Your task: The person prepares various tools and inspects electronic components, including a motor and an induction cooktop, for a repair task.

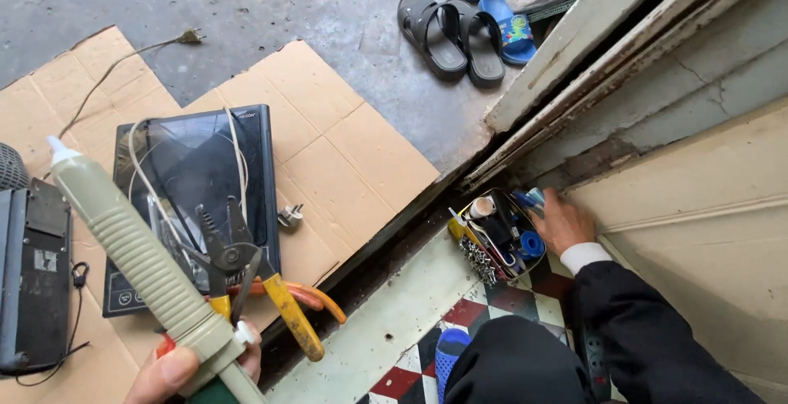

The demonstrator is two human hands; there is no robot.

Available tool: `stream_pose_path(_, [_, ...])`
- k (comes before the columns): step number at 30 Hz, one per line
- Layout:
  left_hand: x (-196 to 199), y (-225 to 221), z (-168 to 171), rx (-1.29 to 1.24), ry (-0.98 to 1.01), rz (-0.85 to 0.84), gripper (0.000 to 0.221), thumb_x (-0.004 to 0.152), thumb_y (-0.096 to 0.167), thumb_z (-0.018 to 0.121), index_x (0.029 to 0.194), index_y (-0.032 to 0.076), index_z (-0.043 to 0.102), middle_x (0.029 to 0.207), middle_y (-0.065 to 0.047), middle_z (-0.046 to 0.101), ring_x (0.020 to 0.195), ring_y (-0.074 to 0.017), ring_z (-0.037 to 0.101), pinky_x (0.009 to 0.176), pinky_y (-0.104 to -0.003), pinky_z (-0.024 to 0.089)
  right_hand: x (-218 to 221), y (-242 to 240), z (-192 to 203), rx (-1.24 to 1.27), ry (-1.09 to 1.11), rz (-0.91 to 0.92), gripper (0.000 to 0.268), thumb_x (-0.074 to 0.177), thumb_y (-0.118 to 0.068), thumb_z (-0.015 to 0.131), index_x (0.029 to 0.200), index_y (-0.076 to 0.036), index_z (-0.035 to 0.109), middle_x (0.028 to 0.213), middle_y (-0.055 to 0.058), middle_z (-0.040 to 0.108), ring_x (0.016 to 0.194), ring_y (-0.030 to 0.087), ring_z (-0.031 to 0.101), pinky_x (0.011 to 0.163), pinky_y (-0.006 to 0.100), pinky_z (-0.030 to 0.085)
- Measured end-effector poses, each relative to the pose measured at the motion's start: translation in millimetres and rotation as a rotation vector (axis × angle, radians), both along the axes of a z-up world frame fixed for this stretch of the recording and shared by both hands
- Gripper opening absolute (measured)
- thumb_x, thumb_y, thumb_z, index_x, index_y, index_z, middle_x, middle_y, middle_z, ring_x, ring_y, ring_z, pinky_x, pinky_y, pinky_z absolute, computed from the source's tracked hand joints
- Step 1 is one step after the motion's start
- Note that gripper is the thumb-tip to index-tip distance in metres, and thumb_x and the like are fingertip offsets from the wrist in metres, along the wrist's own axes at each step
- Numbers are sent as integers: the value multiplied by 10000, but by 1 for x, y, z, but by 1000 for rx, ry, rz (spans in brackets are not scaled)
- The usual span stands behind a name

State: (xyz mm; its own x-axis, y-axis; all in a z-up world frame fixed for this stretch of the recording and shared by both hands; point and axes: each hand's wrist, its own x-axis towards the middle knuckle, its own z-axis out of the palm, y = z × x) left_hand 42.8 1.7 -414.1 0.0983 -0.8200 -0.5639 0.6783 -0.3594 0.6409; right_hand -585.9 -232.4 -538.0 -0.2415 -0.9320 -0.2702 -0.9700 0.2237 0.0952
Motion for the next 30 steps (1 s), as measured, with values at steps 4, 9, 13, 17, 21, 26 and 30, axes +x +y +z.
stream_pose_path(4, [-26,-59,58,-130,-67,-130,600,818,347,761,1200,-108,682,1016,-306,753,768,-375,661,530,-469,536,55,29,76,129,-100,-124,822,1053,-616,586,1711,-165,388,1210,192,828,942,417,835,802,552,665])
stream_pose_path(9, [-66,-104,116,299,-199,-125,514,883,192,726,1309,-92,767,1026,-292,784,835,-380,697,717,-510,578,142,47,118,339,-1066,-386,298,996,-229,831,1029,-58,590,869,183,769,548,286,718,575,404,606])
stream_pose_path(13, [-77,-121,120,252,-43,-169,426,920,204,761,1250,-66,751,1099,-264,818,885,-343,732,817,-521,640,210,20,160,398,-1324,-276,360,970,-277,847,835,0,659,756,191,768,536,256,679,524,393,541])
stream_pose_path(17, [-99,-154,108,134,-3,-233,458,869,202,814,1210,-99,765,1090,-230,829,909,-296,755,877,-449,651,262,-28,181,293,-1329,-200,388,974,-275,823,776,41,716,663,197,720,565,271,665,549,366,532])
stream_pose_path(21, [-126,-203,60,-14,-227,-312,519,755,360,970,1035,4,716,790,-166,775,545,-226,715,443,-291,568,288,-89,123,253,-1478,-302,469,962,-373,835,1092,57,701,904,235,777,689,270,727,579,394,620])
stream_pose_path(26, [-140,-258,-14,-63,-152,-164,547,723,289,1079,891,37,623,571,-186,671,384,-276,686,375,-318,566,289,-133,71,226,-1534,-456,650,958,-437,842,1319,74,671,1037,225,788,875,299,799,674,435,671])
stream_pose_path(30, [-143,-294,-62,-28,-115,-89,554,725,302,1084,921,39,638,621,-181,706,399,-268,698,376,-312,577,294,-162,41,200,-1499,-457,662,943,-506,863,1288,33,695,1036,187,794,933,286,773,757,435,661])
